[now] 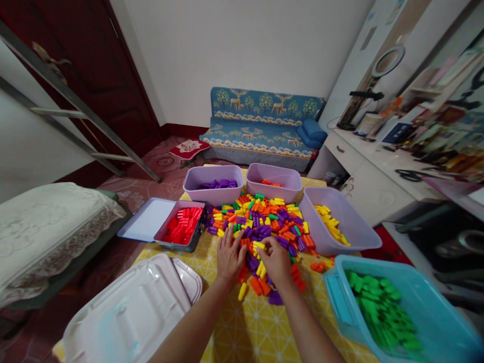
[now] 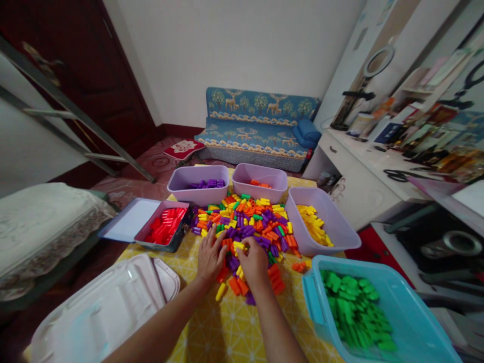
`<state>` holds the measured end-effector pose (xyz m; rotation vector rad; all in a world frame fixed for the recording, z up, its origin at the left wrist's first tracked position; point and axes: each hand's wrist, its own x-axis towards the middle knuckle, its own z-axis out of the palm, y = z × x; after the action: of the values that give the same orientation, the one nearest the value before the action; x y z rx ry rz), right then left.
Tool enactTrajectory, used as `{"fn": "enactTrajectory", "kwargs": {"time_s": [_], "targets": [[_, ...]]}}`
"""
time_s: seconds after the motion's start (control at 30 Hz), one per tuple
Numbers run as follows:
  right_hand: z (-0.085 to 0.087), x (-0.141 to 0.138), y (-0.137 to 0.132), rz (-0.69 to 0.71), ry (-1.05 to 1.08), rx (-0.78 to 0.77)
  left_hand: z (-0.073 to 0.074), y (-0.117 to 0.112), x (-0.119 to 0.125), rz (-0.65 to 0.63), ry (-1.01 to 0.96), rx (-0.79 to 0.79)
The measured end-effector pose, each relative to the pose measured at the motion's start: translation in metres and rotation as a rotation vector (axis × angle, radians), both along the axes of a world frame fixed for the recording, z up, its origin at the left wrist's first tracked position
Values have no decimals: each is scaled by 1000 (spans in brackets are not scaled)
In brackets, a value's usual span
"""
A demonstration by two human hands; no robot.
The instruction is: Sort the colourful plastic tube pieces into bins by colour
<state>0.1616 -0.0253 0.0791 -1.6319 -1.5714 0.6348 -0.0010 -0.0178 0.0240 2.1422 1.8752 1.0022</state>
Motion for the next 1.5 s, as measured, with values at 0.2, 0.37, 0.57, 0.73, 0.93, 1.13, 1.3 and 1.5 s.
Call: {"fn": "enactTrajectory", "kwargs": {"time_s": [0.2,0.37,0.57,0.73,0.93,1.13,1.3,1.5], "targets": [[30,61,32,-476,740,207,-3,1,0,-4,-10,-6],[43,99,45,-687,1215,398,-2,0,0,-3,-29,-11],[42,113,44,-723,1364,374,-1,-1,0,-4,-6,-23],[45,108,39,-694,1301,360,-1,-2,0,3,-4,-18],[28,82,25,-505,872,234,-1,-1,0,10,17,-13],[-24,53,6,-166,14,81,-2,-2,0,21,35,6],[-38,35,-4,-68,-169,115,-2,-1,0,23,46,-2],[-22,30,1,-124,-32,143,-4,-1,0,24,50,11]]}}
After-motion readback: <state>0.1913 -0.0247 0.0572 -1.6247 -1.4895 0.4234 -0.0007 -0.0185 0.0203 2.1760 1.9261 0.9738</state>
